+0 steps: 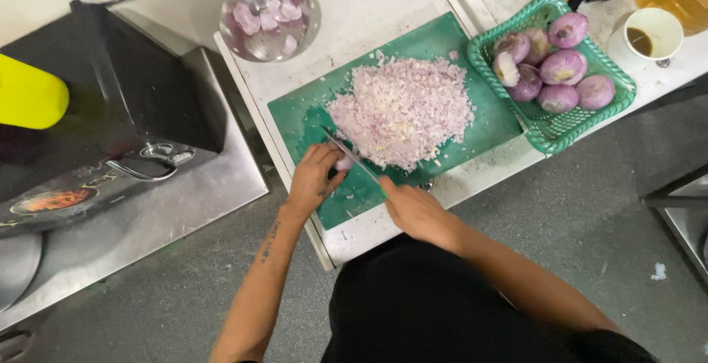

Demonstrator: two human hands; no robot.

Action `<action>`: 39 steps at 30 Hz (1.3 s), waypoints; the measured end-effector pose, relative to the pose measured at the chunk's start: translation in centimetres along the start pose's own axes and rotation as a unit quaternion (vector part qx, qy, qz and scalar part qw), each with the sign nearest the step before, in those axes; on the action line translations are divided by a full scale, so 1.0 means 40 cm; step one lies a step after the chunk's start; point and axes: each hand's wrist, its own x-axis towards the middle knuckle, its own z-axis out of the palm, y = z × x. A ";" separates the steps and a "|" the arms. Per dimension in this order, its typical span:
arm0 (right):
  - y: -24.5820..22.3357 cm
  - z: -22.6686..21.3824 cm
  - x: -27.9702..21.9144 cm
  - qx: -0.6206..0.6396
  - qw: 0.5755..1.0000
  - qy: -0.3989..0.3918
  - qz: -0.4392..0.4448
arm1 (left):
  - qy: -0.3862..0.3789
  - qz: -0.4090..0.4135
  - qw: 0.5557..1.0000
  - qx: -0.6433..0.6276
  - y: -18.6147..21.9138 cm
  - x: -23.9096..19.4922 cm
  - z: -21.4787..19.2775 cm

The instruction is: The person peels a red onion and then uses a knife to chop it into small pieces on a green cutting board. The chopped onions accumulate on the board while whole onions remain in a basket nearby.

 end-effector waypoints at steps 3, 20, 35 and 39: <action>-0.002 -0.009 -0.021 -0.005 1.000 0.002 -0.008 | 0.005 -0.007 1.000 -0.006 -0.002 0.005 -0.002; 0.011 -0.001 -0.008 0.016 1.000 -0.016 -0.003 | 0.013 -0.026 0.999 -0.015 0.003 -0.013 0.007; -0.019 -0.009 0.015 0.039 0.999 -0.012 -0.003 | 0.046 -0.003 0.999 0.003 -0.008 -0.024 0.019; -0.006 0.007 0.046 0.030 0.999 -0.022 -0.011 | 0.046 -0.016 0.999 -0.003 -0.015 -0.046 0.029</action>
